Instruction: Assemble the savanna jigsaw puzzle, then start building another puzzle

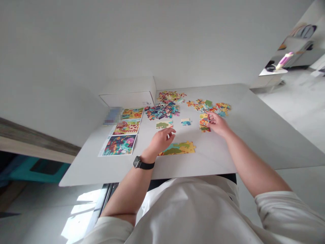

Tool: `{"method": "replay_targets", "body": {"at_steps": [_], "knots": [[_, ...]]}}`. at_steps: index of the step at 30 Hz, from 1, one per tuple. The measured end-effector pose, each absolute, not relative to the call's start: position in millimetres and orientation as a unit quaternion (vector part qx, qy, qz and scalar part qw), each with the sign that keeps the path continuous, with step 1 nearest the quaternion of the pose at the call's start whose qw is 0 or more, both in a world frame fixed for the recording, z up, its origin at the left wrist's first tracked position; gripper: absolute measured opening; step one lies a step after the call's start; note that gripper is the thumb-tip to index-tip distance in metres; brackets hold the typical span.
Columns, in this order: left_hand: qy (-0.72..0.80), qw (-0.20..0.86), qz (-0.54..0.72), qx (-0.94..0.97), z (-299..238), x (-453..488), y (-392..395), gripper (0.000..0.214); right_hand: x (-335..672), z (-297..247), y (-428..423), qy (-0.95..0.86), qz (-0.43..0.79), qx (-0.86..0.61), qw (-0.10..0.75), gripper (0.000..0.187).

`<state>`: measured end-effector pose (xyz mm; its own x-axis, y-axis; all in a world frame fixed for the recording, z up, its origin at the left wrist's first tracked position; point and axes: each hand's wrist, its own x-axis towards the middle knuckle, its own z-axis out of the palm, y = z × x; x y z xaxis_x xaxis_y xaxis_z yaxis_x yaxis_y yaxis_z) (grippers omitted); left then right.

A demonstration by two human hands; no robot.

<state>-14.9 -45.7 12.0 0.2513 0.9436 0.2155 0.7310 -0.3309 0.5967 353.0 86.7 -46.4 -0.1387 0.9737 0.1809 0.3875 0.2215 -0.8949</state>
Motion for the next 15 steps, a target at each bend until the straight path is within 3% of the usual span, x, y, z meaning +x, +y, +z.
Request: {"method": "replay_targets", "body": {"at_steps": [15], "knots": [[0.543,0.192,0.27,0.772,18.4,-10.9,-51.7,0.022,350.9,-36.9,78.0,-0.679,0.325,-0.515,0.41,0.081]]}}
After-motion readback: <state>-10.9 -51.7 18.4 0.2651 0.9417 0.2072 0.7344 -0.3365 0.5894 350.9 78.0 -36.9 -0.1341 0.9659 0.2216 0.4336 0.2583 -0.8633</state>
